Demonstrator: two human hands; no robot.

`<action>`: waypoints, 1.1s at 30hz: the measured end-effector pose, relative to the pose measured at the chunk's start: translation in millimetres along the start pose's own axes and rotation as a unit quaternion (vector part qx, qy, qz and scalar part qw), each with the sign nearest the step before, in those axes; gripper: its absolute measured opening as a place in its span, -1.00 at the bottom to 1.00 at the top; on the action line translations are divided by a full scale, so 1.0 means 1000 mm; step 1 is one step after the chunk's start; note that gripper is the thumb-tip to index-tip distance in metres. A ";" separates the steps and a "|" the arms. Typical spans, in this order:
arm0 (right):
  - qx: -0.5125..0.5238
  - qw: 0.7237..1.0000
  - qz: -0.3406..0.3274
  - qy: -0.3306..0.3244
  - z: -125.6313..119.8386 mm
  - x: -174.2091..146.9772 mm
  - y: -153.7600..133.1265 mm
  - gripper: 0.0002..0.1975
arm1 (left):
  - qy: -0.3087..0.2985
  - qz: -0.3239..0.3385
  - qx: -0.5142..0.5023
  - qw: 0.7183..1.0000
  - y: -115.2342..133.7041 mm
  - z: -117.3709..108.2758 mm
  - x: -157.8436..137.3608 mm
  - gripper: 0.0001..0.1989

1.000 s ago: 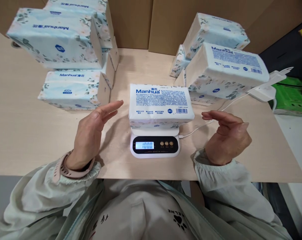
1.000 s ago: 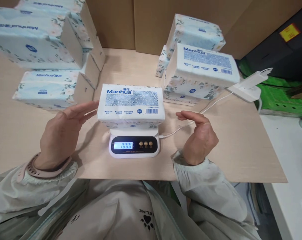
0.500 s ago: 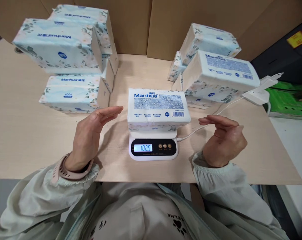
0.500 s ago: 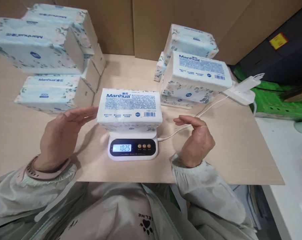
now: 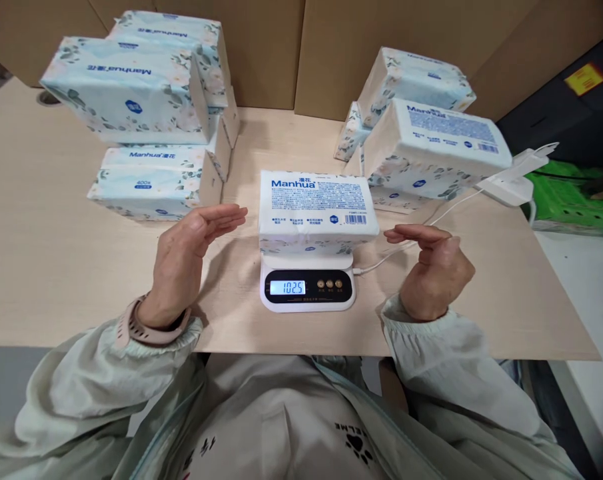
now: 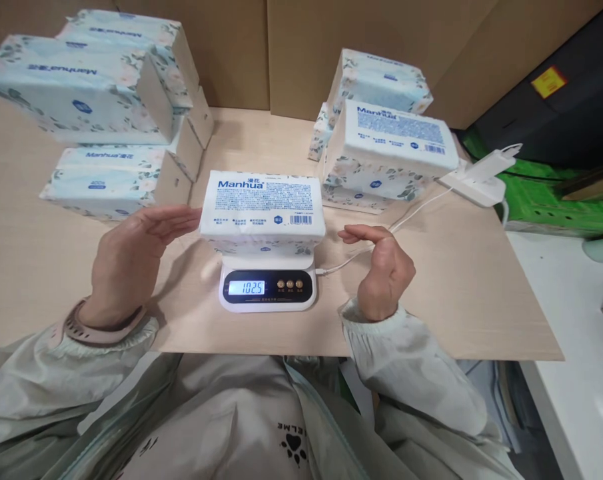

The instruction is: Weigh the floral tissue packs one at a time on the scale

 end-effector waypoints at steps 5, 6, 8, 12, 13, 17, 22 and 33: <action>0.014 1.000 -0.025 -0.007 0.002 0.003 0.003 -0.54 | -0.004 -0.017 0.021 1.000 0.001 0.001 -0.001 -0.64; 0.018 0.999 -0.026 -0.004 0.002 0.004 0.003 -0.54 | -0.007 -0.020 0.026 0.999 0.000 0.002 -0.001 -0.63; 0.020 1.000 -0.020 0.004 0.002 0.005 0.005 -0.53 | -0.008 -0.023 0.026 0.999 -0.001 0.003 -0.001 -0.63; 0.009 1.000 0.007 0.013 0.000 0.007 0.007 -0.48 | -0.003 -0.014 0.012 1.000 -0.005 0.003 0.001 -0.62; 0.007 1.000 0.010 0.014 0.000 0.006 0.007 -0.48 | -0.003 -0.012 0.010 1.000 -0.006 0.003 0.002 -0.61; 0.003 1.000 0.015 0.017 0.000 0.005 0.001 -0.48 | -0.014 -0.022 0.011 1.000 -0.006 0.001 0.004 -0.65; -0.011 0.999 0.020 0.030 0.000 0.005 -0.001 -0.48 | -0.020 -0.029 0.014 0.999 0.000 0.002 0.002 -0.69; -0.048 0.997 0.006 -0.052 0.008 0.009 0.001 -0.72 | -0.012 0.019 0.028 0.999 0.009 0.002 -0.003 -0.74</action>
Point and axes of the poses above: each hand's wrist, its own x-axis towards the middle knuckle, its own z-axis out of the palm, y = z × x, the point moved 8 cm from there along x, towards the middle knuckle, and after that the axes turned 14 degrees about z, right-handed, at the moved point
